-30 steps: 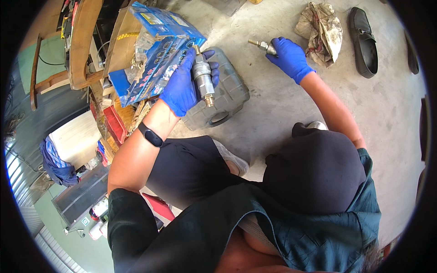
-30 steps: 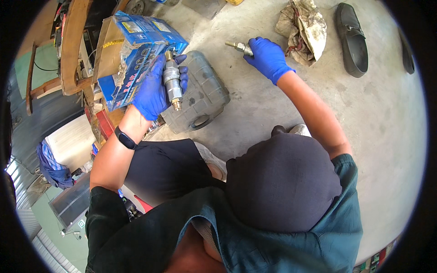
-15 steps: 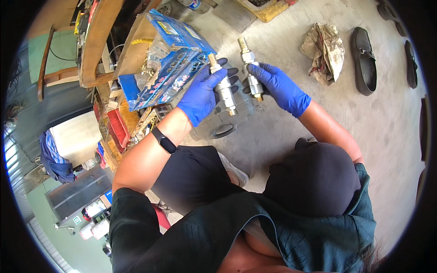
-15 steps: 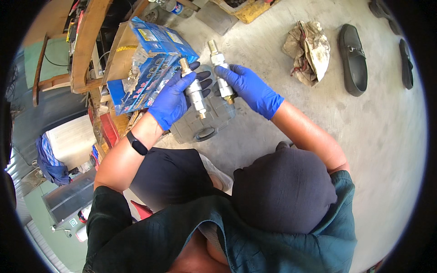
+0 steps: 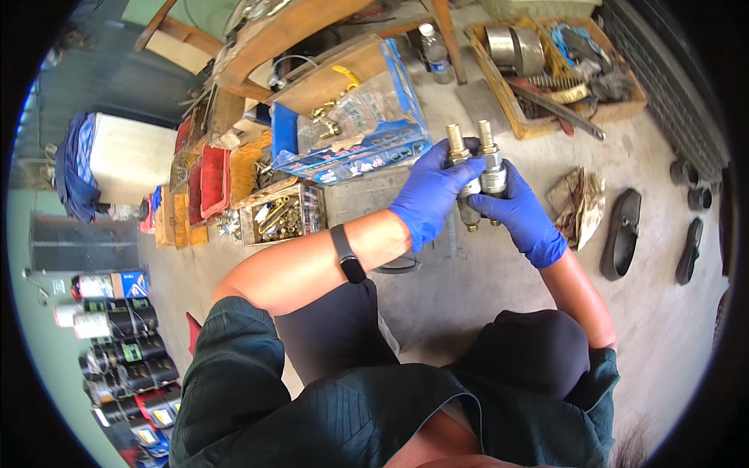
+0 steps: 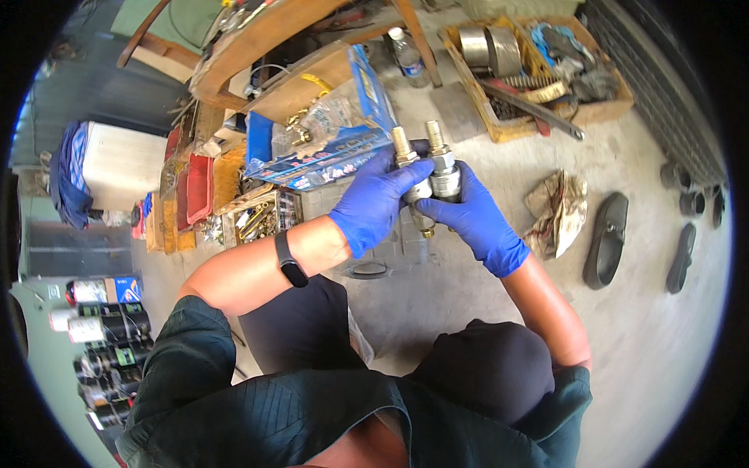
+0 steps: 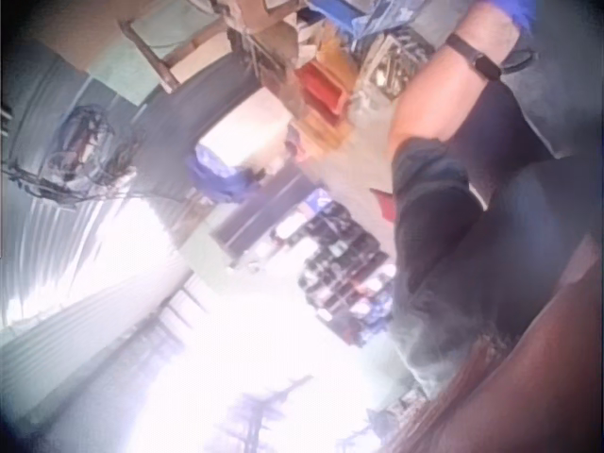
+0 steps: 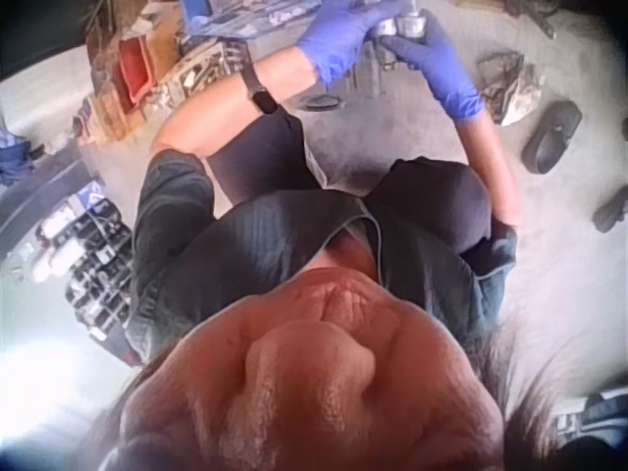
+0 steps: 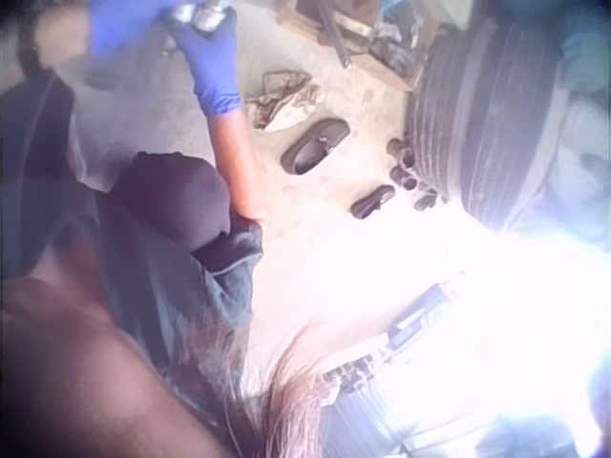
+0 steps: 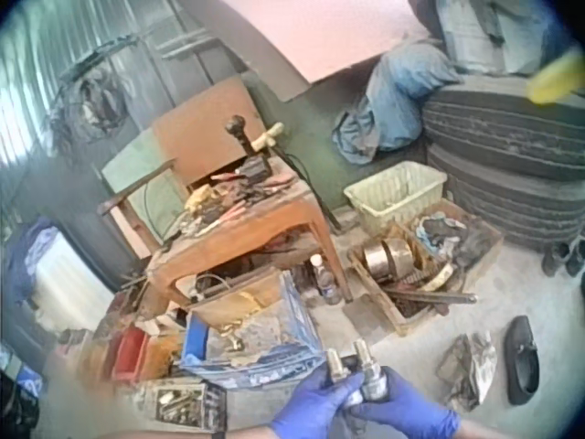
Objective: The person sits on the floor and assembles small cylindrical metal parts by hand, repeatedly connecting and disconnecting them. They wipe the parts with a cloth and handle a small yellow box containing additional components.
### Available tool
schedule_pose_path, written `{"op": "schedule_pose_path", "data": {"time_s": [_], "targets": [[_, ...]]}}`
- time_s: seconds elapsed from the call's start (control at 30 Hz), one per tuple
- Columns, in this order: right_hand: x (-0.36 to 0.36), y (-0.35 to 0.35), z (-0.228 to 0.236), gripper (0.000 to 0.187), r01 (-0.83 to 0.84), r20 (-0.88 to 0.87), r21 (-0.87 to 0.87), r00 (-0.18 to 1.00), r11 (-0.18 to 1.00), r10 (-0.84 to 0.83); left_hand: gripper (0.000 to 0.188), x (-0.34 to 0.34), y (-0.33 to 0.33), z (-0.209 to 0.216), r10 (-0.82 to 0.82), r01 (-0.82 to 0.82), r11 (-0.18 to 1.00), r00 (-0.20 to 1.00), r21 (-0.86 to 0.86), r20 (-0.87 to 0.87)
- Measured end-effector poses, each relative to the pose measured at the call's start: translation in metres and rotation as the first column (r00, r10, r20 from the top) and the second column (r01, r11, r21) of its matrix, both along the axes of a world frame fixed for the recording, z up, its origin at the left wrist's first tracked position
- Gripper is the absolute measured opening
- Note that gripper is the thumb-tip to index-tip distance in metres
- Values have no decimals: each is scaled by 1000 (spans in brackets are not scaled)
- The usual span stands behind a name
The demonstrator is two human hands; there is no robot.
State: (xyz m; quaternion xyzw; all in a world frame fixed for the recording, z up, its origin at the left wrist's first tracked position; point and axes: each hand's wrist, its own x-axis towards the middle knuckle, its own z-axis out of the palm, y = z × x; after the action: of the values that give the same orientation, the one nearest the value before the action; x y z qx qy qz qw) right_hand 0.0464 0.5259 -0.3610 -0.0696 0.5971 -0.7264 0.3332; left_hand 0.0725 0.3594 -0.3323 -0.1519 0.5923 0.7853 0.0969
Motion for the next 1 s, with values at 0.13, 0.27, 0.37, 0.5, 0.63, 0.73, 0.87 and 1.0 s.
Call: {"op": "schedule_pose_path", "data": {"time_s": [0.13,0.27,0.37,0.5,0.63,0.73,0.87,1.0], "targets": [[-12,-9,28,61,8,-167,-4,986,1000,-9,34,-15,2,21,63,-50,990,993,131,-96],[-24,-20,69,57,-69,-184,153,978,986,97,29,-28,-14,44,28,4,972,991,235,-134],[-36,-36,96,52,-78,-214,159,970,984,112,28,-35,-26,68,102,-60,965,983,255,-156],[-56,-61,106,46,-70,-283,70,955,995,87,27,-53,-48,81,170,-78,947,946,313,-277],[-73,-94,109,40,63,-65,-184,995,981,-76,42,-68,-76,94,195,-94,966,878,241,-437],[-83,-116,118,40,92,-44,-305,993,948,-110,49,-67,-88,94,206,-172,978,834,114,-511],[-88,-146,119,44,92,-149,-305,979,948,-142,45,-49,-112,97,189,-164,982,895,97,-403],[-73,-173,127,49,49,-258,-224,960,973,-108,41,-51,-152,76,264,-220,962,905,163,-335]]}}
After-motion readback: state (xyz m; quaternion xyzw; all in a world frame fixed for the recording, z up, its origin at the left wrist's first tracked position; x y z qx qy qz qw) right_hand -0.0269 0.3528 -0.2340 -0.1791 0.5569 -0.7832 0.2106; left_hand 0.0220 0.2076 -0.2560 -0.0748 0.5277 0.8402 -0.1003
